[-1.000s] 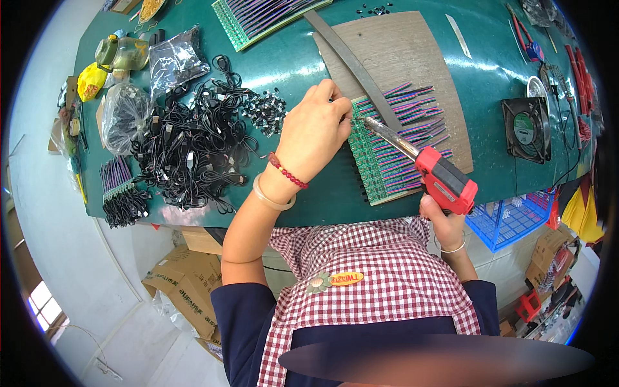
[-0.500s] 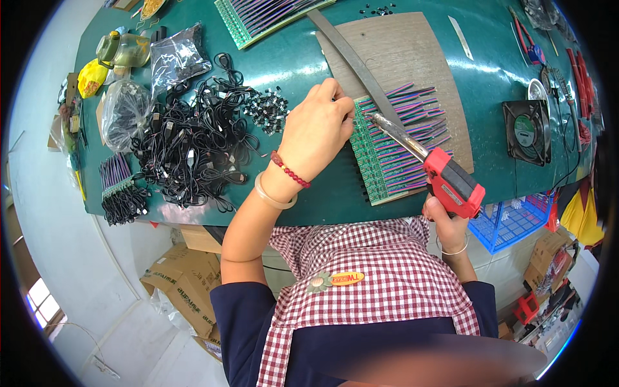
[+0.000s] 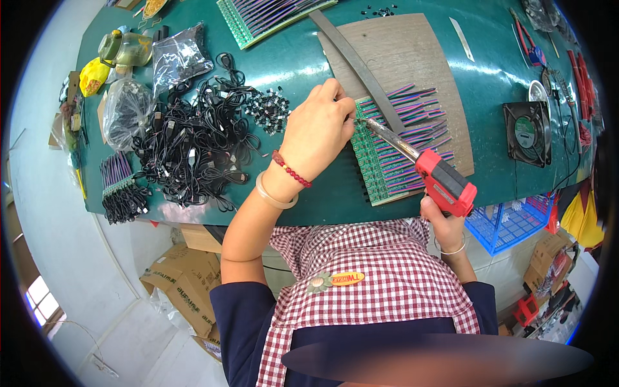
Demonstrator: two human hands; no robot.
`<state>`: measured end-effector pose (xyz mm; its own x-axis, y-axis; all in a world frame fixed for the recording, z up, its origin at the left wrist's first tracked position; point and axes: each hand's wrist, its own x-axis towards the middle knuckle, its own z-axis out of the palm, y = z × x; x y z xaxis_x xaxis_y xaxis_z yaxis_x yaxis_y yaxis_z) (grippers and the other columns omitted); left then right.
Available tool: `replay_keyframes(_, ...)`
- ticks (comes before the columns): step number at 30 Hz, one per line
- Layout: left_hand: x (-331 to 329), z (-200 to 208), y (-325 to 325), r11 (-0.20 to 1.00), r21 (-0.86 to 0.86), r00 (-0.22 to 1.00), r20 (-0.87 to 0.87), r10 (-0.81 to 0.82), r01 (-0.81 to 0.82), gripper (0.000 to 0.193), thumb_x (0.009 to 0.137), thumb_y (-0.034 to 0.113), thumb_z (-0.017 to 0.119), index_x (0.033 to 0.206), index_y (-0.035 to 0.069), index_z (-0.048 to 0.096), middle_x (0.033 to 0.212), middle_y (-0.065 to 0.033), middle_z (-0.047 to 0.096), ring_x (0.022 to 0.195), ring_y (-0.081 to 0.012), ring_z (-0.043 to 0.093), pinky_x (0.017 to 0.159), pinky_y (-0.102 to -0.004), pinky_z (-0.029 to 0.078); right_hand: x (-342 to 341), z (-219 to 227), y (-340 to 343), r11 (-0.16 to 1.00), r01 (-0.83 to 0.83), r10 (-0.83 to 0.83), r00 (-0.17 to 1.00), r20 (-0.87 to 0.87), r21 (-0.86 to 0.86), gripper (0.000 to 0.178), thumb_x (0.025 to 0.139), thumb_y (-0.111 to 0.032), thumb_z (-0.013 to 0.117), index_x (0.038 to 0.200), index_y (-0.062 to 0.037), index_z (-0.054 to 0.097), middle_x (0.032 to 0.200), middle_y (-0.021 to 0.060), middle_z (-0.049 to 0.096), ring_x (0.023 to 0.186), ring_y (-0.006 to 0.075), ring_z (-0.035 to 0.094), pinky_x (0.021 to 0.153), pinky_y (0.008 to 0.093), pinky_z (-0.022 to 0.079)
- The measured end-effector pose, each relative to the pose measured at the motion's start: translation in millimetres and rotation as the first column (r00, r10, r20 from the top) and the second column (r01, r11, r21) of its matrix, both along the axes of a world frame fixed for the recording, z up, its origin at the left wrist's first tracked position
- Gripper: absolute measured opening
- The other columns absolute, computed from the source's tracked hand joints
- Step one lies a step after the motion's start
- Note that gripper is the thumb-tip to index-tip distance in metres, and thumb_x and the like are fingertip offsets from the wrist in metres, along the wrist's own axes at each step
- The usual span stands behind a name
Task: The person assembles wires and small electrical components onto a green circuit board using a soldering iron.
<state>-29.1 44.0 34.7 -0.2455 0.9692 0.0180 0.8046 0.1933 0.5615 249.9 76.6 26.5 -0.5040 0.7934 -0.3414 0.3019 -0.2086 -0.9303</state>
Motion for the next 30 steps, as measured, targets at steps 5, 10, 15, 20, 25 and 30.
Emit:
replay_keyframes(5,-0.4,-0.7,-1.2,1.000,0.011,1.000,0.001,-0.004,0.004,0.005,0.069,0.006,0.061,0.073,0.005,0.059,0.088,-0.0072,0.052,0.083,-0.0255,0.056,0.069,-0.0357,0.048,5.2,-3.7,-1.2,0.998,-0.019,0.019,1.000,-0.005,0.068,0.027,0.079,-0.004,0.063,0.105,0.0019,0.057,0.077,0.0021,0.057,0.065,0.0083,0.052,0.058,0.0229,0.043)
replay_keyframes(10,-0.2,-1.2,-0.4,1.000,0.004,1.000,-0.002,0.001,-0.001,0.005,0.070,0.007,0.061,0.073,0.004,0.059,0.087,-0.0073,0.052,0.083,-0.0252,0.056,0.069,-0.0358,0.048,5.8,-3.9,-1.4,0.996,-0.025,0.028,0.999,-0.025,0.091,0.030,0.081,0.000,0.057,0.111,0.0047,0.053,0.068,0.0032,0.054,0.055,0.0089,0.049,0.051,0.0223,0.040)
replay_keyframes(15,0.0,-1.2,-0.6,1.000,0.010,1.000,-0.010,-0.003,0.003,0.004,0.070,0.007,0.061,0.073,0.004,0.059,0.087,-0.0072,0.052,0.083,-0.0251,0.056,0.069,-0.0357,0.048,3.7,-0.6,-2.4,0.999,0.017,-0.016,1.000,0.008,-0.034,0.023,0.078,-0.008,0.068,0.099,-0.0015,0.060,0.085,0.0005,0.059,0.074,0.0083,0.054,0.066,0.0246,0.045)
replay_keyframes(20,0.0,-1.6,-1.1,1.000,0.003,1.000,-0.018,-0.007,0.007,0.004,0.070,0.007,0.061,0.073,0.004,0.059,0.087,-0.0071,0.052,0.083,-0.0248,0.056,0.069,-0.0353,0.048,0.6,-1.0,-0.9,0.998,-0.030,0.029,1.000,0.008,0.061,0.025,0.080,-0.004,0.063,0.103,0.0010,0.057,0.078,0.0014,0.057,0.065,0.0086,0.052,0.059,0.0238,0.043)
replay_keyframes(25,-0.4,-1.9,-1.0,1.000,0.006,1.000,-0.012,-0.005,0.005,0.004,0.070,0.006,0.061,0.073,0.004,0.059,0.087,-0.0072,0.052,0.082,-0.0249,0.056,0.068,-0.0351,0.048,7.2,-6.7,-1.2,0.991,-0.030,0.031,1.000,-0.003,0.134,0.026,0.082,0.000,0.057,0.107,0.0029,0.053,0.068,0.0023,0.053,0.055,0.0084,0.048,0.051,0.0225,0.040)
replay_keyframes(30,0.1,-1.4,-1.3,1.000,0.018,1.000,-0.001,0.006,-0.006,0.004,0.070,0.007,0.060,0.074,0.004,0.059,0.087,-0.0074,0.052,0.082,-0.0253,0.056,0.068,-0.0354,0.048,8.2,-7.9,-1.4,0.987,-0.078,0.077,0.997,0.015,0.141,0.026,0.082,-0.001,0.056,0.107,0.0029,0.051,0.066,0.0026,0.052,0.055,0.0088,0.048,0.050,0.0227,0.039)
